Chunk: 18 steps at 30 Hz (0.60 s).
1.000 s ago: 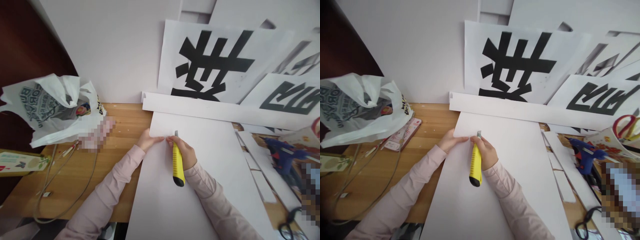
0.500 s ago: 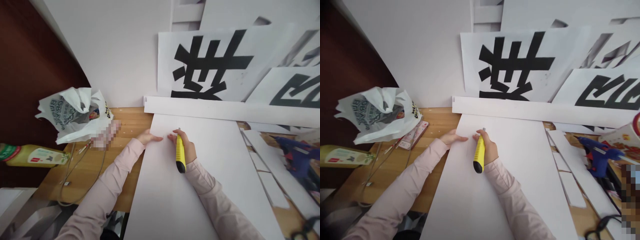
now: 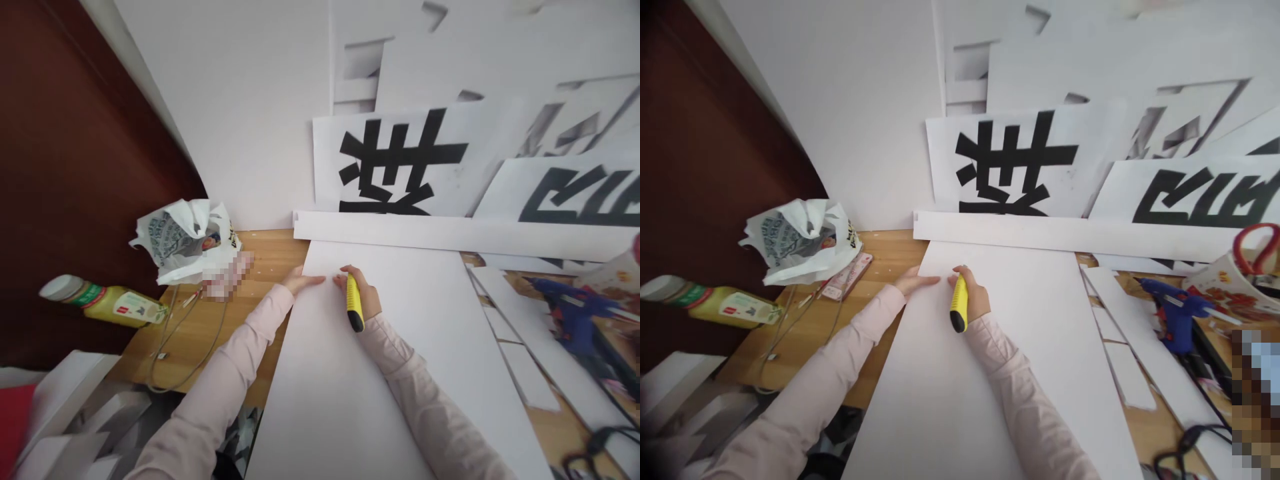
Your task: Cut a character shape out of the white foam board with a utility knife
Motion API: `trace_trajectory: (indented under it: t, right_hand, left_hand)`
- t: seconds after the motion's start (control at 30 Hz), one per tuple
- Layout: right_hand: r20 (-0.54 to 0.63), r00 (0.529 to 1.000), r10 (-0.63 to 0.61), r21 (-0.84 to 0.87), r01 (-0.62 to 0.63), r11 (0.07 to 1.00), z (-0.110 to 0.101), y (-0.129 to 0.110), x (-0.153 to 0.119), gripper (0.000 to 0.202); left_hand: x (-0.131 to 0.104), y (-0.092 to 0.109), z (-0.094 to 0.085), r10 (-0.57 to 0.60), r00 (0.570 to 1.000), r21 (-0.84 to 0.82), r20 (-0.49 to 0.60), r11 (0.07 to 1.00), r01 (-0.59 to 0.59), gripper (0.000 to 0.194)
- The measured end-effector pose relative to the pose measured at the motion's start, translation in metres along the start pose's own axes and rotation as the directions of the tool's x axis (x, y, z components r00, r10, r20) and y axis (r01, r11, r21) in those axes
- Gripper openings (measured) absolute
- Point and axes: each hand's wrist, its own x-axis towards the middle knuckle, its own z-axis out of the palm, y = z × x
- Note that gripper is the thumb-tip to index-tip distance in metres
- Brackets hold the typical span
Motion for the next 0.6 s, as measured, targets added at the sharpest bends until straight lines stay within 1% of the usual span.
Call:
trace_trajectory:
  t: [0.07,0.13,0.2,0.23,0.3,0.43,0.5,0.6]
  right_hand:
    - [-0.093,0.996,-0.006,0.067,0.012,0.998,-0.003,-0.002,-0.003,0.038]
    - [-0.213,0.977,0.003,0.136,0.026,0.99,-0.011,-0.003,-0.007,0.045]
    - [-0.304,0.952,0.039,0.216,0.029,0.976,-0.023,-0.001,-0.013,0.053]
    - [-0.327,0.943,0.065,0.261,0.024,0.965,-0.031,0.001,-0.016,0.056]
    - [-0.326,0.938,0.118,0.355,0.006,0.935,-0.046,0.004,-0.022,0.06]
    - [-0.248,0.952,0.18,0.51,-0.03,0.86,-0.07,0.006,-0.034,0.06]
    - [-0.217,0.957,0.192,0.563,-0.038,0.825,-0.076,0.005,-0.038,0.062]
    - [-0.17,0.966,0.193,0.627,-0.045,0.778,-0.078,0.004,-0.038,0.071]
  left_hand:
    - [0.001,-0.001,0.005,0.032,0.996,0.054,-0.08,0.998,-0.028,0.078]
    - [0.001,-0.001,0.009,0.063,0.986,0.117,-0.156,0.992,-0.045,0.07]
    - [0.0,0.0,0.013,0.081,0.978,0.171,-0.193,0.984,-0.048,0.062]
    - [-0.001,0.001,0.014,0.089,0.975,0.196,-0.202,0.979,-0.049,0.059]
    - [-0.004,0.002,0.016,0.105,0.972,0.242,-0.21,0.969,-0.052,0.052]
    - [-0.013,0.001,0.019,0.135,0.963,0.332,-0.232,0.942,-0.052,0.032]
    - [-0.016,0.001,0.022,0.149,0.952,0.377,-0.268,0.925,-0.039,0.025]
    - [-0.02,0.001,0.027,0.157,0.937,0.432,-0.311,0.902,-0.008,0.025]
